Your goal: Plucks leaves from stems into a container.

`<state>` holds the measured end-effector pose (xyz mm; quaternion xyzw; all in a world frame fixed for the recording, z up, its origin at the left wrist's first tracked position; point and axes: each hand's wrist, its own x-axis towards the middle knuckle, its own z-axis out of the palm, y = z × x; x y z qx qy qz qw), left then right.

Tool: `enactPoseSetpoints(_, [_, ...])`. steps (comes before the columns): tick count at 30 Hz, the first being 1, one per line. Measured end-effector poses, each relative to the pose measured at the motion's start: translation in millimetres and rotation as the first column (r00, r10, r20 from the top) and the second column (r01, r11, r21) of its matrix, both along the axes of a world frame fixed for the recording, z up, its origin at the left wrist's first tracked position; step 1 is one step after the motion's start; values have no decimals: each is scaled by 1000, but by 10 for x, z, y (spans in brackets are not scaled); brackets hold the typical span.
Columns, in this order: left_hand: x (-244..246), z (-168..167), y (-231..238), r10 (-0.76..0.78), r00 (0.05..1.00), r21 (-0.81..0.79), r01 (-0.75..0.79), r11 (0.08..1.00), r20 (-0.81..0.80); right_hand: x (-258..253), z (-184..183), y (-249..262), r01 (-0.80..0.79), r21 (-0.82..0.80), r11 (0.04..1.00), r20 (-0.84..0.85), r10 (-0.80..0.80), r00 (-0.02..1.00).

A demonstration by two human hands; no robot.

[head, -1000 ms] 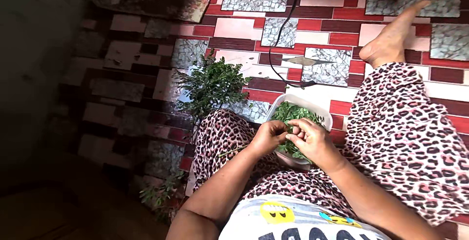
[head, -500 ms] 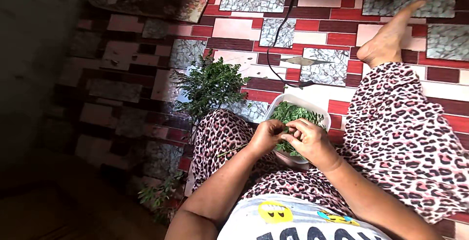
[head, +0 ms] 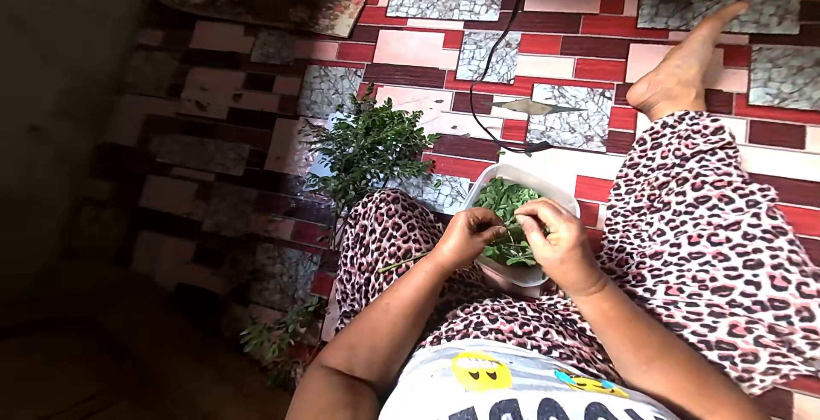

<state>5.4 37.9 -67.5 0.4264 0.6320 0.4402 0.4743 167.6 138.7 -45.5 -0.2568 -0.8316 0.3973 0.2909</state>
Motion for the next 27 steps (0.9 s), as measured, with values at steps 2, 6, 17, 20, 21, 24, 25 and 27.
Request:
enactPoseSetpoints(2, [7,-5,3,34,990,-28,-30,999,139,20,-28,93,8,-47,999,80,-4,997])
enactPoseSetpoints(6, [29,-7,17,72,963,-32,-66,997,258,53,-45,171,55,-229,972,304,17,953])
enactPoseSetpoints(17, [63,-89,38,145,897,-73,-125,989,418,35,-125,179,5,-487,874,220,117,968])
enactPoseSetpoints(20, [70,-83,37,136,899,-85,-110,990,415,14,-184,148,-3,-512,859,126,78,989])
enactPoseSetpoints(21, [70,-78,38,136,900,-89,-108,990,415,11,-185,144,-3,-513,858,119,74,990])
enactPoseSetpoints(24, [72,-68,36,139,894,-103,-104,989,426,5,-163,140,9,-519,855,140,75,987])
enactPoseSetpoints(25, [75,-61,36,141,891,-110,-103,989,432,2,-155,137,17,-521,853,152,73,986])
enactPoseSetpoints(27, [77,-55,41,147,883,-128,-100,987,446,-4,-148,134,32,-531,847,168,69,983])
